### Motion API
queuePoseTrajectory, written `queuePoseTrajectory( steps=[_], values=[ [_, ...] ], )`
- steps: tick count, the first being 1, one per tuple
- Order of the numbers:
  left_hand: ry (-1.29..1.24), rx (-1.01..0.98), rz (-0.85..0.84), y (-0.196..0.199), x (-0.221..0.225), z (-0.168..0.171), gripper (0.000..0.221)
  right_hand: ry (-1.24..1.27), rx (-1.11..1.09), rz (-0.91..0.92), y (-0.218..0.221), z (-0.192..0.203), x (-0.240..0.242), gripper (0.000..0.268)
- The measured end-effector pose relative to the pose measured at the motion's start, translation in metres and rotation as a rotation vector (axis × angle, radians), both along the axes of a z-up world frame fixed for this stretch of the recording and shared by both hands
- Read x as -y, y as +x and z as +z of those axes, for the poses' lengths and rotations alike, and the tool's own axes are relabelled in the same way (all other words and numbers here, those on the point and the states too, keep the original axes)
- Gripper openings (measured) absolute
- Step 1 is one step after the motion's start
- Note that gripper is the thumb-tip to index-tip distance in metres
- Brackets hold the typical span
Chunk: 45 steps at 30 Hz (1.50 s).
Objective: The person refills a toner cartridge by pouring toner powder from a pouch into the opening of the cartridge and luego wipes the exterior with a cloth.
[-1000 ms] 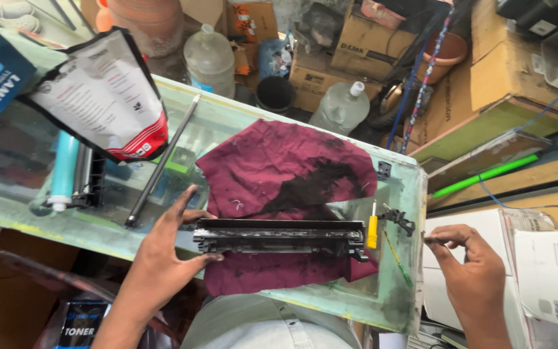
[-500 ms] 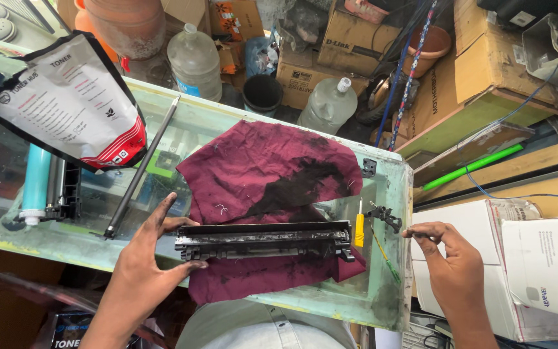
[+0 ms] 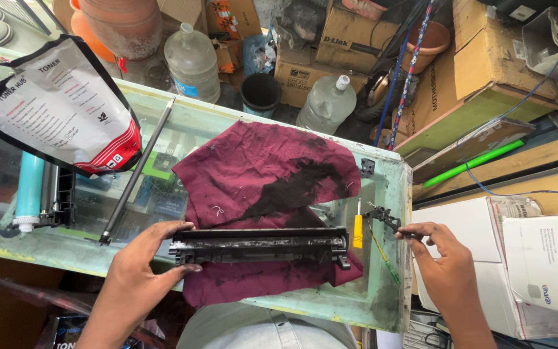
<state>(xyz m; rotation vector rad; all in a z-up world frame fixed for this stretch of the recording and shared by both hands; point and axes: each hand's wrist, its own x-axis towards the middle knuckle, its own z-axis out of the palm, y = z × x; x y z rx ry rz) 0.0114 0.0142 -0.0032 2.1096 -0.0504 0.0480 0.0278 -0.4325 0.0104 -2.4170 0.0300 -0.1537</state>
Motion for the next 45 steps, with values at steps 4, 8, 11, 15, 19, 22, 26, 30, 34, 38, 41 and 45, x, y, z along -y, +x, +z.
queuePoseTrajectory(
  steps=[4,8,11,15,19,22,26,30,34,38,41,45],
  values=[
    [0.022,0.026,-0.018,0.001,-0.002,0.0,0.064,-0.088,-0.069,0.113,-0.001,0.008,-0.018,0.041],
    [0.051,-0.014,-0.002,0.004,-0.002,0.0,0.065,-0.137,-0.114,0.291,-0.01,0.003,-0.04,0.076],
    [0.048,0.015,-0.024,0.005,-0.005,-0.001,0.066,-0.151,-0.163,0.344,-0.016,-0.004,-0.051,0.097],
    [0.041,0.039,-0.051,0.008,-0.008,-0.002,0.072,-0.113,-0.235,0.295,-0.021,-0.014,-0.062,0.113],
    [-0.049,0.018,-0.054,0.009,-0.01,-0.003,0.085,-0.206,-0.142,0.349,-0.02,-0.014,-0.061,0.111],
    [-0.047,0.02,-0.058,0.009,-0.011,-0.004,0.095,-0.237,-0.148,0.382,-0.019,-0.013,-0.058,0.107],
    [-0.021,-0.028,-0.034,0.009,-0.012,-0.004,0.099,-0.217,-0.136,0.379,-0.018,-0.014,-0.058,0.103],
    [-0.051,-0.025,-0.033,0.009,-0.013,-0.004,0.097,-0.234,-0.147,0.356,-0.017,-0.013,-0.061,0.097],
    [-0.047,-0.04,-0.017,0.009,-0.013,-0.004,0.095,-0.264,-0.16,0.348,-0.015,-0.007,-0.062,0.092],
    [-0.043,-0.104,0.015,0.009,-0.013,-0.002,0.096,-0.272,-0.149,0.351,-0.011,-0.002,-0.064,0.092],
    [-0.03,-0.109,0.021,0.01,-0.011,-0.003,0.096,-0.248,-0.088,0.36,-0.009,-0.001,-0.062,0.095],
    [-0.02,-0.064,0.003,0.009,-0.011,-0.004,0.098,-0.279,-0.062,0.376,-0.004,0.003,-0.057,0.093]
  ],
)
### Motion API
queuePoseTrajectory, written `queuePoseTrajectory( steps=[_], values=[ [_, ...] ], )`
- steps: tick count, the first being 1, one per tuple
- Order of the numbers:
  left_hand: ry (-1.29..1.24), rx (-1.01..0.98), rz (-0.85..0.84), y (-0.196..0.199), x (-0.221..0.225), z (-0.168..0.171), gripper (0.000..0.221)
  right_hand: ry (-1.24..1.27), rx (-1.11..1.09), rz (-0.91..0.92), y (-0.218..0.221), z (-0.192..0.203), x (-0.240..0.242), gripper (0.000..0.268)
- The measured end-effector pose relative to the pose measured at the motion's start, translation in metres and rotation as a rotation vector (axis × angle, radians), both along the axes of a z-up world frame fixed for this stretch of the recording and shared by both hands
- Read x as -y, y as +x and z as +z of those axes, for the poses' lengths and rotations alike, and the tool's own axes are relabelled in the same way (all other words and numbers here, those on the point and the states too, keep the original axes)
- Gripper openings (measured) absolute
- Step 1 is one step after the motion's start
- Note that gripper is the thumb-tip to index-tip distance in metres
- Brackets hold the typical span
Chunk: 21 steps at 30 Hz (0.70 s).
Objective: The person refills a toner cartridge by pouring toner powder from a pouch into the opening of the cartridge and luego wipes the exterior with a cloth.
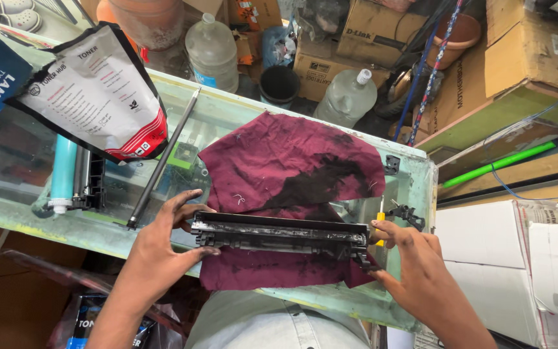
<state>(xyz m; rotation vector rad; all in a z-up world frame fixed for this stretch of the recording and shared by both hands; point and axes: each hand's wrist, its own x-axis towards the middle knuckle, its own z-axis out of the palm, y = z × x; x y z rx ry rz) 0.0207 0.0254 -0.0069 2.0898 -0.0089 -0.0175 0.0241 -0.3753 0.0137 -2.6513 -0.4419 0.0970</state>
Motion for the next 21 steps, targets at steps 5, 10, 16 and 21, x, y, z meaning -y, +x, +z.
queuePoseTrajectory(
  steps=[5,10,16,21],
  values=[
    [-0.013,0.018,-0.009,-0.001,0.0,-0.001,0.097,-0.055,0.044,0.147,0.006,0.01,-0.005,0.082],
    [-0.007,-0.016,0.0,-0.001,-0.001,-0.002,0.097,-0.129,0.068,0.153,0.006,0.013,-0.011,0.075],
    [-0.066,0.079,-0.011,-0.003,-0.003,-0.007,0.082,-0.213,0.096,0.147,0.007,0.014,-0.015,0.08],
    [-0.016,0.083,0.024,-0.006,-0.001,-0.006,0.07,-0.221,0.119,0.148,0.01,0.009,-0.014,0.077]
  ],
)
